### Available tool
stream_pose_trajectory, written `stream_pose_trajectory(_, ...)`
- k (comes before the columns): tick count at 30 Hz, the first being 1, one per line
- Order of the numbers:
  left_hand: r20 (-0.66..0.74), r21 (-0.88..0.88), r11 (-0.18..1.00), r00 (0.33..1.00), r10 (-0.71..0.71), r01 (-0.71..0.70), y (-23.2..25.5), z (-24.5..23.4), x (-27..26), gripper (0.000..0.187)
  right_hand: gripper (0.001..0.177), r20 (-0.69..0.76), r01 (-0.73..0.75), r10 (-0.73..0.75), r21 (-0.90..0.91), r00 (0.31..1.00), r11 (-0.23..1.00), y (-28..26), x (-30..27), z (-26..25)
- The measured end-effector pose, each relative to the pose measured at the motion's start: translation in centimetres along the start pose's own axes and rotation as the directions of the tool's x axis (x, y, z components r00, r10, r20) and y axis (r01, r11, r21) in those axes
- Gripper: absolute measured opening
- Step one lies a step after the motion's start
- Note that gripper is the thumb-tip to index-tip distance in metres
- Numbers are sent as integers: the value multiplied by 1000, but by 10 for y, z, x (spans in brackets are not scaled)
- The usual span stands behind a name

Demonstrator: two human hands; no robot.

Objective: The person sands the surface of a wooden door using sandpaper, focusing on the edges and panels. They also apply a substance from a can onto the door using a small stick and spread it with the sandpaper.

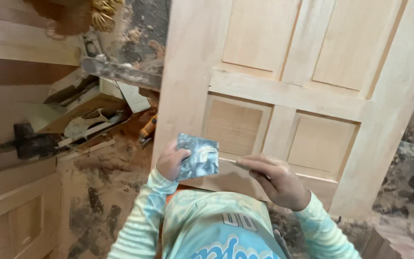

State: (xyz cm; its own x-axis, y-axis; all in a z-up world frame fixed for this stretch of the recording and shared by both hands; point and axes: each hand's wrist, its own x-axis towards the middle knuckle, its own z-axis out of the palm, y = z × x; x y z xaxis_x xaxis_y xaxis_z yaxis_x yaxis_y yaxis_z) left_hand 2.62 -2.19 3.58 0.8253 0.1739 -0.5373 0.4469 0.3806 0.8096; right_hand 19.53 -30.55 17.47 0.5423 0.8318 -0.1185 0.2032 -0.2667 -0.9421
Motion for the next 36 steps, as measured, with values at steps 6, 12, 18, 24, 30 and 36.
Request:
stream_pose_trajectory(6, 245, 41, 999, 969, 10, -21, 61, -16, 9, 24, 41, 96, 187, -163, -355, 982, 916, -66, 52, 23)
stream_pose_trajectory(12, 260, 165, 973, 959, 112, -159, 70, -45, 11, 22, 47, 104, 141, -104, -479, 989, 866, -98, 93, 105)
stream_pose_trajectory(18, 3, 297, 936, 980, 198, -189, 57, -80, 33, 19, 41, 263, 110, 21, -470, 965, 876, -82, 96, 126)
stream_pose_trajectory(24, -365, -6, 978, 911, 193, -209, 59, -142, 42, 20, 24, -282, -280, 138, -564, 949, 777, 3, 149, 67)
stream_pose_trajectory(30, -341, -270, 958, 940, -5, -93, -11, -140, 1, 25, 46, -421, -402, 111, -705, 900, 583, 89, 199, 83)
stream_pose_trajectory(36, -372, -339, 934, 928, -24, -112, -60, -141, -3, 26, 35, -289, -311, 132, -754, 948, 578, 92, 188, 113)
